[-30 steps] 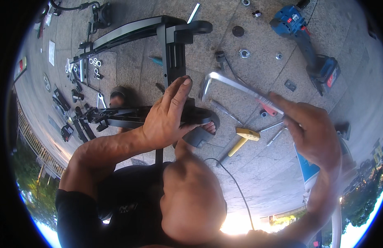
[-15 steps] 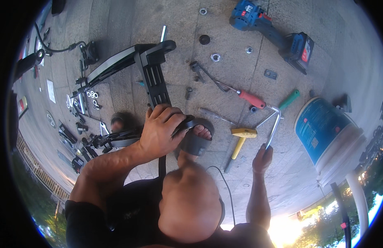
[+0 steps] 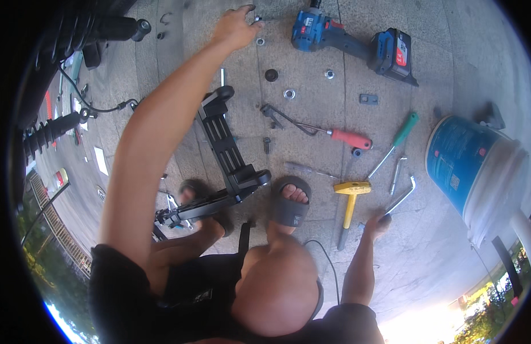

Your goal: The person positions a black metal suspension bracket under a vehicle between two coilover shocks, aligns it with mounting points, and uses a wrench and hammer to secure it. The person repeatedly adjusts the bracket and tightens fasteners to fit it into place.

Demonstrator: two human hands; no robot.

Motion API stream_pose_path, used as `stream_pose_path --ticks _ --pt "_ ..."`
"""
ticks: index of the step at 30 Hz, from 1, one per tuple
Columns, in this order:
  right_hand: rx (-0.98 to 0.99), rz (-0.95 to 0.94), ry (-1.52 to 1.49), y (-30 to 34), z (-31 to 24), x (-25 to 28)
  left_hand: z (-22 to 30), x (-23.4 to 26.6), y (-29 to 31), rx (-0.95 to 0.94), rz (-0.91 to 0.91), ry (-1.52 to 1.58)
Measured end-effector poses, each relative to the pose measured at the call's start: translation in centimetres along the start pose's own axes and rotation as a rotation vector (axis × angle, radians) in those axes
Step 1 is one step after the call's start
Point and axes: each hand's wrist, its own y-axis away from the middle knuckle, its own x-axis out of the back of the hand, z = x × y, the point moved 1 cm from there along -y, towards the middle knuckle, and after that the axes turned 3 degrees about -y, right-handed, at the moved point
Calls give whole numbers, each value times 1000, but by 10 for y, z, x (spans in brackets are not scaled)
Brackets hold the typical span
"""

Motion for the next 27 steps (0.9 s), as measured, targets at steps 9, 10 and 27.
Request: stream_pose_path --ticks 9,10,27 --pt "770 -776 -440 92 -211 37 -20 -33 -17 -77 175 5" --pt "735 -1053 -524 107 -241 34 -20 -19 -8 -196 182 138" --pt "832 -1916 -364 125 -378 -20 -33 116 224 175 -681 871"
